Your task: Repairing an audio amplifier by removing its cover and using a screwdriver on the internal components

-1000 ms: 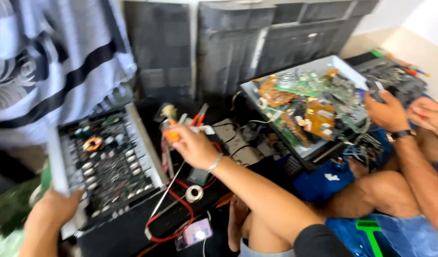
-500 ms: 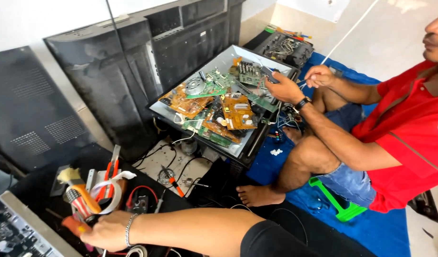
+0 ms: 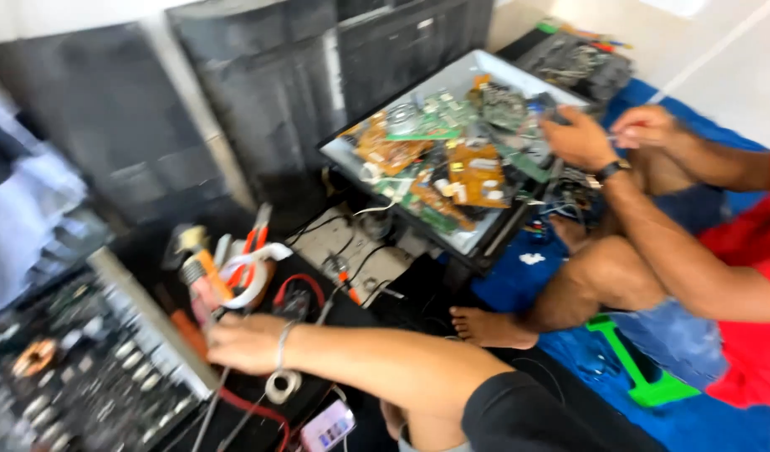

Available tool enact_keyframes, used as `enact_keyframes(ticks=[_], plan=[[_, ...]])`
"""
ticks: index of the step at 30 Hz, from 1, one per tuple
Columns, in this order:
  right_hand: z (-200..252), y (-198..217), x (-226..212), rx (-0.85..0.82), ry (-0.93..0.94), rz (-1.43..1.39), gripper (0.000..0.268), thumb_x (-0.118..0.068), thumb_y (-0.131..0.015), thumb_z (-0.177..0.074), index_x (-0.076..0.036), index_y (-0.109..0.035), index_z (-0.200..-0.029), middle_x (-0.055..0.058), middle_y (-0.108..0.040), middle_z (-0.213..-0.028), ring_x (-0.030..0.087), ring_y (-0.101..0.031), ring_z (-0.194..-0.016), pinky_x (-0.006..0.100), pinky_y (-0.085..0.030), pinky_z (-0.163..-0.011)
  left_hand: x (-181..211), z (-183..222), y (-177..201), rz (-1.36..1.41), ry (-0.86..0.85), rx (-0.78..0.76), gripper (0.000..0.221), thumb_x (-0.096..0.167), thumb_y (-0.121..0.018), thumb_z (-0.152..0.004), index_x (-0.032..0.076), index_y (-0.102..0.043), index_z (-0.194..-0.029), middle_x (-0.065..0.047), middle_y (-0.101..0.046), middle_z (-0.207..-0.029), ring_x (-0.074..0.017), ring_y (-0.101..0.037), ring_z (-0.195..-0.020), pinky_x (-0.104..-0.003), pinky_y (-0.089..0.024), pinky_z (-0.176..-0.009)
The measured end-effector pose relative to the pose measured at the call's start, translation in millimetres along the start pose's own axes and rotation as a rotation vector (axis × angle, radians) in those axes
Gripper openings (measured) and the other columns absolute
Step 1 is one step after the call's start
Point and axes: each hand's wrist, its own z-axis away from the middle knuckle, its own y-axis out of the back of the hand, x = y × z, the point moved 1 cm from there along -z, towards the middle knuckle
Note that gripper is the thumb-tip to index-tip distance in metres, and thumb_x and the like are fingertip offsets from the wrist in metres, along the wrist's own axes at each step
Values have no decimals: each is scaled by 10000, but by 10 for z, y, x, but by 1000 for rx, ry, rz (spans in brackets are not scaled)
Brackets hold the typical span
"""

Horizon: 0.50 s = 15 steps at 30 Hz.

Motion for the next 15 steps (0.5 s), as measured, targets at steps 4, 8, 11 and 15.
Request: enact_keyframes(ticks=[4, 8, 11, 15], plan=[[-109, 361, -200, -131, 42, 22, 141, -68, -609, -906, -65, -644, -1043, 146, -589, -1102, 338, -554, -892, 465, -537, -625, -533, 713, 973, 52, 128, -5, 955, 642, -725, -792, -40, -507, -1424, -336, -670, -1266, -547, -628, -1130, -608, -505, -882], [-122, 620, -261, -391, -75, 19, 240, 25, -602, -795, -15, -650, -1027, 147, -562, -962, 349, -550, -870, 489, -533, -627, 31, 1051, 1730, 179, 3, -126, 910, 557, -597, -930, -44, -334, -1561, -308, -505, -1438, -537, -496, -1251, -646, -455, -973], [-24, 594, -208, -291, -26, 74, 73, -157, -575, -866, -120, -590, -928, 72, -536, -904, 299, -592, -860, 379, -559, -712, -46, 974, 1322, 123, -8, -31, 916, 664, -689, -824, 114, -458, -1519, -191, -564, -1427, -447, -541, -1306, -605, -483, -996], [-52, 673, -298, -289, -3, 2, 58, -165, -576, -873, -152, -598, -925, 50, -520, -889, 275, -586, -852, 369, -557, -722, 16, 1025, 1336, 108, -80, 65, 830, 656, -673, -829, 121, -542, -1450, -157, -593, -1384, -429, -562, -1287, -595, -479, -1002]])
